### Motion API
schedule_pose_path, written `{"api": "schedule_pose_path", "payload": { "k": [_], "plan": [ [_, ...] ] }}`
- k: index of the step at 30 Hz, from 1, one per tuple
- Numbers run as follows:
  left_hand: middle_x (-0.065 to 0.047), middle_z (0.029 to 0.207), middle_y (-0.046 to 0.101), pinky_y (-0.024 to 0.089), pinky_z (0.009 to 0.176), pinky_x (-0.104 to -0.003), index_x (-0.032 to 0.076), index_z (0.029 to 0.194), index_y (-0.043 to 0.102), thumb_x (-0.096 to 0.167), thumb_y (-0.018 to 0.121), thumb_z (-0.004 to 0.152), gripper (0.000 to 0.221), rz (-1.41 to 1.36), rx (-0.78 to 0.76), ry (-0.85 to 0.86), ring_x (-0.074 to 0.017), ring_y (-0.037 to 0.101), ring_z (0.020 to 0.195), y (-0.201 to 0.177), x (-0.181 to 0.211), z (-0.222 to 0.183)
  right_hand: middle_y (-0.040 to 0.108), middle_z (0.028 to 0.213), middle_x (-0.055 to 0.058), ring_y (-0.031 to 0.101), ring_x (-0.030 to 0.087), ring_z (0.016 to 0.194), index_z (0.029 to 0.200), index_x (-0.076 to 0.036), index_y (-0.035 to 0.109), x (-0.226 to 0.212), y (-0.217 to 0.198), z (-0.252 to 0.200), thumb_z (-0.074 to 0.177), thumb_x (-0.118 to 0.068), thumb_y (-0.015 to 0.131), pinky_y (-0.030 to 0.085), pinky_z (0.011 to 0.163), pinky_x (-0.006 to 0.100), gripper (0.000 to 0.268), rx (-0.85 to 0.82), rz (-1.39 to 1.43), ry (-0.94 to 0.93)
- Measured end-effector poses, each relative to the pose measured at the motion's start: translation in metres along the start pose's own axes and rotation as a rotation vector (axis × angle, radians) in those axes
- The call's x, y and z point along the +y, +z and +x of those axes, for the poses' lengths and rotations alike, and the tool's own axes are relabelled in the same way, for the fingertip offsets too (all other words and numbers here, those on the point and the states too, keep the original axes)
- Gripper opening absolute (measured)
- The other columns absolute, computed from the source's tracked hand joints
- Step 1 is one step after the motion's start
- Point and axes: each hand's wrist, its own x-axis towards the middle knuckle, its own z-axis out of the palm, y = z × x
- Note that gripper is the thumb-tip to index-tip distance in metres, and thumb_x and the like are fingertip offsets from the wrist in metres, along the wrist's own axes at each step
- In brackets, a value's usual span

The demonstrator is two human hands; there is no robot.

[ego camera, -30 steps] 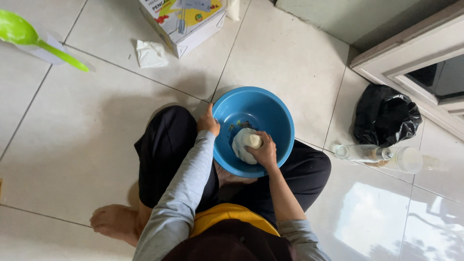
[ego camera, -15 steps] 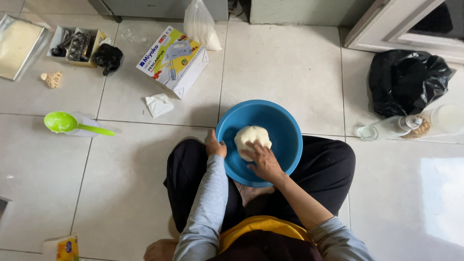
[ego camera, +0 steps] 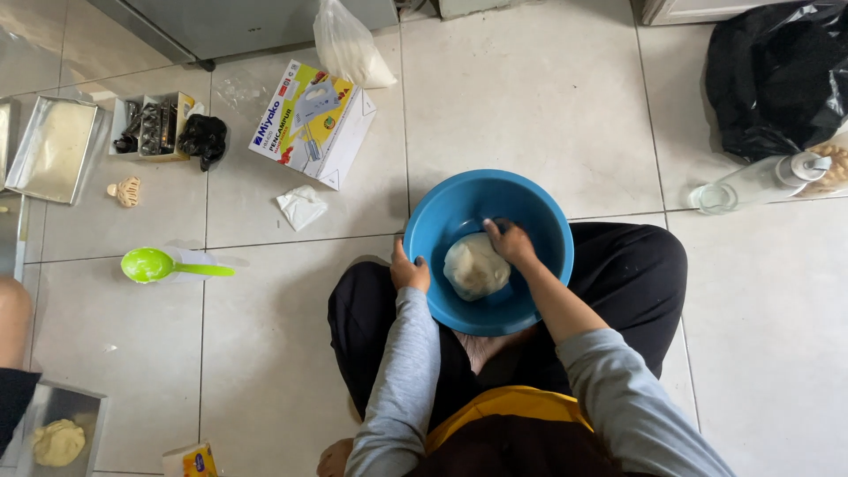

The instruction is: Kneading a ball of dough in a plastic bowl while sitting on the floor.

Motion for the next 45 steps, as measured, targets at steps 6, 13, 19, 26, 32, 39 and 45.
{"api": "schedule_pose_path", "payload": {
  "k": [6,13,19,26,32,39,45],
  "plan": [
    [-0.015,0.141,0.053,0.058,0.102,-0.050,0.015,0.154,0.036,0.013,0.061,0.100,0.059,-0.019,0.034,0.011,-0.0381,0.058,0.128,0.001,-0.005,0.001,0.050,0.146,0.024,0.054,0.054,0.132,0.148,-0.020,0.048,-0.074,0.003,-0.089,0.074,-0.071,0.078,0.049,0.106,0.062,0.095,-0.150,-0.243,-0.306],
    [-0.016,0.140,0.053,0.056,0.105,-0.049,0.015,0.154,0.036,0.015,0.063,0.099,0.061,0.006,0.021,0.026,-0.0374,0.059,0.128,-0.004,0.002,-0.008,0.061,0.113,0.002,0.071,0.038,0.105,0.105,-0.026,0.063,-0.051,-0.047,-0.156,0.063,-0.047,0.089,0.064,0.080,0.053,0.053,0.009,-0.377,-0.654],
    [-0.016,0.143,0.052,0.055,0.107,-0.047,0.017,0.155,0.035,0.015,0.066,0.097,0.066,0.025,0.005,0.005,-0.0370,0.058,0.131,0.006,-0.007,0.000,0.074,0.095,0.009,0.072,0.039,0.099,0.102,-0.026,0.065,-0.053,-0.075,-0.142,0.061,-0.035,0.091,0.056,0.083,0.056,0.050,0.143,0.114,-0.223],
    [-0.019,0.138,0.060,0.057,0.103,-0.049,0.019,0.158,0.032,0.018,0.061,0.100,0.065,0.031,-0.018,-0.019,-0.0371,0.062,0.126,0.008,0.001,-0.006,0.070,0.105,0.008,0.072,0.036,0.098,0.106,-0.019,0.064,-0.081,-0.072,-0.152,0.069,-0.028,0.089,0.060,0.076,0.050,0.046,0.289,-0.201,-0.601],
    [-0.018,0.139,0.062,0.059,0.100,-0.048,0.018,0.156,0.036,0.023,0.061,0.099,0.063,0.092,-0.043,-0.046,-0.0354,0.064,0.125,0.000,0.006,-0.006,0.073,0.068,0.005,0.075,0.037,0.070,0.115,-0.035,0.073,-0.081,-0.069,-0.143,0.091,-0.033,0.063,0.058,0.074,0.050,0.026,0.047,-0.320,-0.513],
    [-0.020,0.139,0.063,0.060,0.096,-0.050,0.014,0.158,0.036,0.024,0.060,0.097,0.066,0.094,-0.080,-0.054,-0.0364,0.066,0.121,-0.005,0.018,0.006,0.038,0.137,0.006,0.049,0.034,0.119,0.138,-0.032,0.050,-0.094,-0.044,-0.108,0.084,-0.046,0.074,0.043,0.094,0.061,0.061,0.357,-0.219,-0.387],
    [-0.023,0.132,0.065,0.060,0.097,-0.051,0.013,0.157,0.034,0.022,0.060,0.096,0.067,0.081,-0.050,-0.061,-0.0388,0.066,0.121,0.007,0.016,0.008,0.006,0.170,0.025,0.022,0.053,0.151,0.147,-0.035,0.051,-0.119,-0.022,-0.069,0.075,-0.061,0.075,0.043,0.087,0.082,0.081,0.191,-0.504,-0.261]
  ]
}}
